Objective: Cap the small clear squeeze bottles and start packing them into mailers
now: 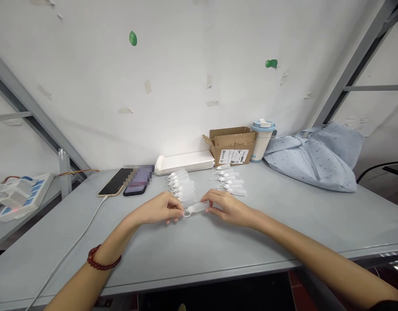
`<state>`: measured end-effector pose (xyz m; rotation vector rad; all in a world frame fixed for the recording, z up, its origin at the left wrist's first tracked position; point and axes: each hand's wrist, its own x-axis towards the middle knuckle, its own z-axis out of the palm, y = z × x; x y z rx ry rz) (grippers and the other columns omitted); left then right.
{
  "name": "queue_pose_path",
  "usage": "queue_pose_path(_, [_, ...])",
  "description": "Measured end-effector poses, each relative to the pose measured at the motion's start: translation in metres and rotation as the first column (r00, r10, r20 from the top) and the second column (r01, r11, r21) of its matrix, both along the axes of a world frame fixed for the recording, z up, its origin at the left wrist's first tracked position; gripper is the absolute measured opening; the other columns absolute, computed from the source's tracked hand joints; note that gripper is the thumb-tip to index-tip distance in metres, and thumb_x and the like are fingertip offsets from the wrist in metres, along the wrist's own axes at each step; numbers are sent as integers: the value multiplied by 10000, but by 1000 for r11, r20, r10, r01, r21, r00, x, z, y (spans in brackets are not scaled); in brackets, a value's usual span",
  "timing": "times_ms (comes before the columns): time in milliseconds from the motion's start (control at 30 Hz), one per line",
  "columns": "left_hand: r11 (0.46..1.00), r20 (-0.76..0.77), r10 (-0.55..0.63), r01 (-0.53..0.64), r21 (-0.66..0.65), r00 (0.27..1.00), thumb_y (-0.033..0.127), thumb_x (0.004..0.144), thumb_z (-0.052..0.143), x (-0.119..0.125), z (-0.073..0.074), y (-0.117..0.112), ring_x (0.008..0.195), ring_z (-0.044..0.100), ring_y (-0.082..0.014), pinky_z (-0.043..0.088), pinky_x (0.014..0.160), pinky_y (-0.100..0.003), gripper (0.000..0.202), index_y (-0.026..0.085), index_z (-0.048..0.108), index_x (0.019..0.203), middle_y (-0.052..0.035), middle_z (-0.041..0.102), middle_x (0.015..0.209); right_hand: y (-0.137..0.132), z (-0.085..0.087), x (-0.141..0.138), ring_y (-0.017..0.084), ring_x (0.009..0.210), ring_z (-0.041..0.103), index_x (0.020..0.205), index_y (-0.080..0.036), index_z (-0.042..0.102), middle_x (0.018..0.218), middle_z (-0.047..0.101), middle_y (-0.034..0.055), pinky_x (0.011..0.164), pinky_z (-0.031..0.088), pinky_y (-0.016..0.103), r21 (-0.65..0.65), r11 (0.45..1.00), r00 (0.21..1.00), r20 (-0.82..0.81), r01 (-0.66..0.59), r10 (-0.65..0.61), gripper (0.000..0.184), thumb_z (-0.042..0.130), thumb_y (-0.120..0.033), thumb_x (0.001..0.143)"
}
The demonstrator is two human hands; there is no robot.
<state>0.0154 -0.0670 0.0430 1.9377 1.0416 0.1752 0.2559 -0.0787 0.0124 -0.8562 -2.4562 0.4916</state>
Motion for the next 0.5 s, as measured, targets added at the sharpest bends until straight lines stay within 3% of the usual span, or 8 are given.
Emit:
queue_pose_path(267, [1000, -132, -18, 15, -20, 991, 285, 726, 518, -8, -3, 3, 477, 473, -92, 383, 464, -192, 205, 128, 644, 685, -10, 576, 588, 2, -15, -5, 160, 810, 560, 1008, -132, 557, 959, 577, 97, 723, 464, 276, 59, 997, 996, 82, -46, 41, 180, 465, -124, 853])
queue_pose_path(400, [999, -187, -17, 21, 24, 982, 274, 704, 506, -9, -2, 4, 482, 474, -98, 363, 465, -193, 192, 135, 633, 667, 1, 549, 575, 6, -8, -1, 180, 852, 561, 1010, -111, 566, 956, 585, 114, 744, 457, 289, 153, 988, 985, 175, -33, 5, 194, 439, -112, 864])
queue_pose_path(500, [999, -220, -5, 12, 30, 976, 267, 690, 497, -9, -2, 5, 485, 479, -104, 355, 469, -198, 178, 139, 612, 645, 4, 542, 574, 11, 2, 7, 185, 837, 566, 983, -112, 576, 922, 600, 109, 725, 446, 285, 230, 972, 965, 244, 45, -102, 174, 448, -119, 866])
